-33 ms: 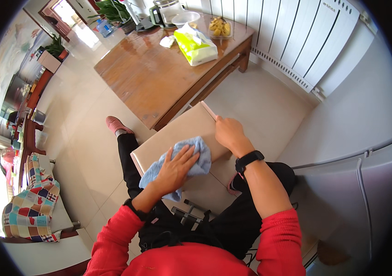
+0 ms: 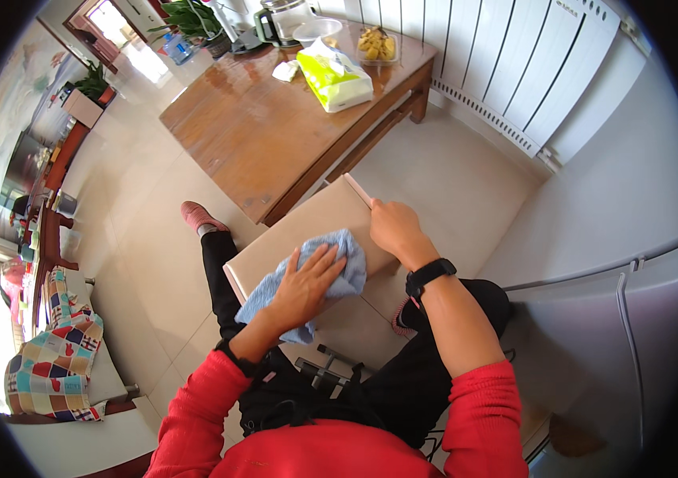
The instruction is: The person wipes a small beige stool with a blue cloth, cleaning the top surface, sides, and underside. The person rotates the stool to access all surfaces and continues wiping until the end of the clip.
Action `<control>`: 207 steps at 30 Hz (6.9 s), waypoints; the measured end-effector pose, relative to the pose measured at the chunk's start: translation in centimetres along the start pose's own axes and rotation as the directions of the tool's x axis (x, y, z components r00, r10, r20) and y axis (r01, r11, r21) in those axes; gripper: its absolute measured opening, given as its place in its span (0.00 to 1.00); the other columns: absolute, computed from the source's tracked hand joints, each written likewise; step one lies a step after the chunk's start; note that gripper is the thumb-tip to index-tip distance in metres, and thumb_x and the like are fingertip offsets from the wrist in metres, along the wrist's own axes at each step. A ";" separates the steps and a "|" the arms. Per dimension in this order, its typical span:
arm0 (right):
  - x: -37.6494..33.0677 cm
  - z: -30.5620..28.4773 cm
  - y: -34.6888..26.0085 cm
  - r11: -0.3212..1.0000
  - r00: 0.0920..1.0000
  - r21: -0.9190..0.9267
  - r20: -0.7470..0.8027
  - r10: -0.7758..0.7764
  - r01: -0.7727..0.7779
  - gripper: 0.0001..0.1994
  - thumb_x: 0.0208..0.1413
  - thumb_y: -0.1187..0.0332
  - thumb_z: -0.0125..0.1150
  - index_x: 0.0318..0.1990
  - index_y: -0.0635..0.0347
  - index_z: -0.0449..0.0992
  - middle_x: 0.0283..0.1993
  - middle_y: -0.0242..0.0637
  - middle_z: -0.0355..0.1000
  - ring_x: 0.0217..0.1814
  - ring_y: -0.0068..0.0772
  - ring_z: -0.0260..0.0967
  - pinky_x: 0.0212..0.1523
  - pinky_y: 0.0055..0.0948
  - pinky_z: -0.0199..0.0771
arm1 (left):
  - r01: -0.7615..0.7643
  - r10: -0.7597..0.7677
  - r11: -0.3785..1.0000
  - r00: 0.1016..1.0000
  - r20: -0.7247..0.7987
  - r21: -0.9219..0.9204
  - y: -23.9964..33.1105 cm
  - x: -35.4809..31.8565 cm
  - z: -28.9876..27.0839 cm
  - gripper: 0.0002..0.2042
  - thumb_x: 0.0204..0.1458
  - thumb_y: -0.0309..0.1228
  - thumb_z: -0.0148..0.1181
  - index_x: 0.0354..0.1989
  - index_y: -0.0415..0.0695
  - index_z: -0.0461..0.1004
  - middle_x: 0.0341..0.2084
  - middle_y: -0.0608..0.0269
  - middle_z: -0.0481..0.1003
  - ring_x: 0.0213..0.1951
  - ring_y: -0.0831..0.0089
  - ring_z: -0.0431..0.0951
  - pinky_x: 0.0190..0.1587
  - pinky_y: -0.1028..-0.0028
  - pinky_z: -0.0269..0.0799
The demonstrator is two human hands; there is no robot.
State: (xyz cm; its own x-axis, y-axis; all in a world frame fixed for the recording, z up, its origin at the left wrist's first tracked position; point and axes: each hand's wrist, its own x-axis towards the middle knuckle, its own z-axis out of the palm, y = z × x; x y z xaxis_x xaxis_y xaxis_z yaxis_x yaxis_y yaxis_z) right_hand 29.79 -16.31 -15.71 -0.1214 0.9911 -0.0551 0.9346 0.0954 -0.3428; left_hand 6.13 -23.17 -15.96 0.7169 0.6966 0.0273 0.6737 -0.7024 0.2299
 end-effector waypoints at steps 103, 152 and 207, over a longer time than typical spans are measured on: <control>0.3 2.0 -0.6 0.980 0.999 -0.201 -0.034 -0.008 0.001 0.11 0.59 0.72 0.49 0.46 0.66 0.74 0.31 0.44 0.78 0.33 0.45 0.78 0.32 0.42 0.77 | 0.096 -0.094 0.995 0.993 -0.073 0.032 -7.7 0.9 -1.2 0.36 0.43 0.20 0.59 0.67 0.45 0.62 0.69 0.52 0.59 0.72 0.56 0.54 0.71 0.44 0.46; 0.5 3.5 0.4 0.977 0.987 -0.210 -0.160 -0.009 -0.025 0.10 0.59 0.70 0.50 0.40 0.63 0.77 0.31 0.43 0.79 0.34 0.45 0.78 0.36 0.41 0.78 | -0.030 0.029 0.994 1.000 0.011 0.108 -2.7 5.7 0.8 0.30 0.54 0.23 0.50 0.69 0.45 0.59 0.69 0.55 0.57 0.73 0.59 0.52 0.69 0.40 0.44; 1.5 1.0 1.2 0.994 0.997 0.083 -0.047 0.069 -0.065 0.08 0.50 0.73 0.53 0.30 0.59 0.80 0.30 0.50 0.77 0.36 0.55 0.75 0.38 0.49 0.74 | 0.004 -0.004 1.000 1.000 0.029 0.016 -4.0 10.2 -0.1 0.37 0.44 0.18 0.55 0.69 0.48 0.60 0.71 0.55 0.55 0.74 0.58 0.49 0.72 0.45 0.39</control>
State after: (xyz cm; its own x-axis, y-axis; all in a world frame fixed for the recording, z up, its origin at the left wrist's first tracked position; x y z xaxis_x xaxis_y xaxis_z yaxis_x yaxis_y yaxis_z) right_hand 30.41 -14.75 -17.20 -0.0410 0.9986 -0.0345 0.9094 0.0230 -0.4152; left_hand 10.69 -13.26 -16.52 0.7189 0.6951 -0.0015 0.6793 -0.7020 0.2140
